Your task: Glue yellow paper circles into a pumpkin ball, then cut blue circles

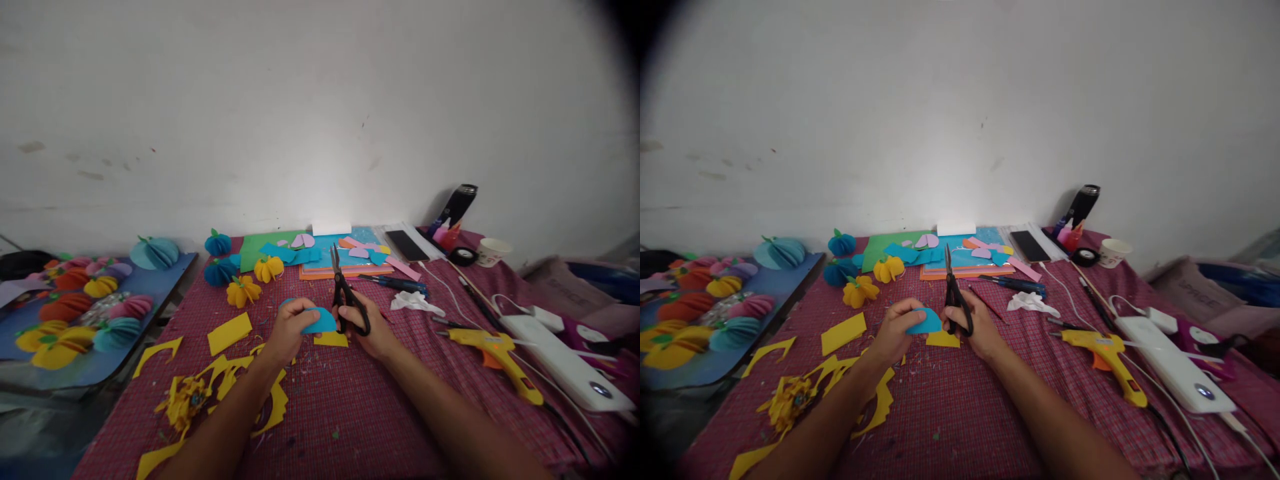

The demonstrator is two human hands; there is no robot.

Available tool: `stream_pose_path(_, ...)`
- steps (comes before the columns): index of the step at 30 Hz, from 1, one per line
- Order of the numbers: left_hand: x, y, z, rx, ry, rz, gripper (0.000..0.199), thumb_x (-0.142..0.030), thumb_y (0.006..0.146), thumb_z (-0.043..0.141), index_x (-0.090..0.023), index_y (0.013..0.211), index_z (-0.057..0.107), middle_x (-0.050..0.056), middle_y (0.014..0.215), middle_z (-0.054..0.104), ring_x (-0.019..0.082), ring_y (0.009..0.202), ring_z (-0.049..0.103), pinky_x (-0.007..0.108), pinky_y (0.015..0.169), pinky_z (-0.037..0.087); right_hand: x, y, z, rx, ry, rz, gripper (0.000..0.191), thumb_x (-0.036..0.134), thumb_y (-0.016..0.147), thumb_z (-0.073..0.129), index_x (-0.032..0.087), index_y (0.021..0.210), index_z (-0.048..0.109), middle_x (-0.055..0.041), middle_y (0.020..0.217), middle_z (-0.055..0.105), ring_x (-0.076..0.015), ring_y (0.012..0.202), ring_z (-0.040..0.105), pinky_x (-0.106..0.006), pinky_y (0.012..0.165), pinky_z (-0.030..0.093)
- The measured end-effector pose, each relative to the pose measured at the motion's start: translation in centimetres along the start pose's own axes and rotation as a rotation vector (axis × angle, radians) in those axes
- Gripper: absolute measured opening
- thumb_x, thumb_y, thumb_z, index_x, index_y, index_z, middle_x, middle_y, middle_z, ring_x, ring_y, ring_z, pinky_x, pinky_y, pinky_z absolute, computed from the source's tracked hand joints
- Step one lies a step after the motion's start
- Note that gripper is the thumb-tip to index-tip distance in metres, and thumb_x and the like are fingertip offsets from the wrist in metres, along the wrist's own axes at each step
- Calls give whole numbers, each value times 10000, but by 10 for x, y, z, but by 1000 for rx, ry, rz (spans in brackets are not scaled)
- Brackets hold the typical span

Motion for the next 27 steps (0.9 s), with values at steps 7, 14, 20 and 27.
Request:
stream_pose_path(7,6,1,3,71,26,-52,206,-336,715,737,-172,667,621,-8,582,622,135,513,557,247,519,437,0,-1,5,40,-44,34,326,466,807,724,183,882,580,14,693,607,-103,503,508,-202,402,358)
stream_pose_path(14,9,2,2,127,233,-5,202,-334,734,732,-166,662,647,-18,613,594,110,575,515,215,561,381,-6,0,9,90,-49,69,377,502,775,758,188,876,576,68,614,473,-77,461,413,-197,401,339)
stream_pose_path(20,7,-1,7,171,275,-8,225,-359,743,738,-171,660,646,-21,607,582,116,572,507,223,576,391,-10,-1,11,104,0,92,402,515,766,765,179,903,592,73,601,476,-78,449,408,-201,401,347)
stream_pose_path(27,4,-2,10,181,290,5,235,-348,744,742,-173,633,631,-27,593,557,106,563,476,213,564,369,-11,-1,12,142,4,99,398,522,758,770,183,860,587,71,611,479,-74,461,397,-197,408,341)
Point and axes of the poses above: each hand's wrist, its own y-axis towards the middle knuckle, its own z-axis out of the palm, x = y × z, the point moved 7 cm from there along y, towards the middle knuckle
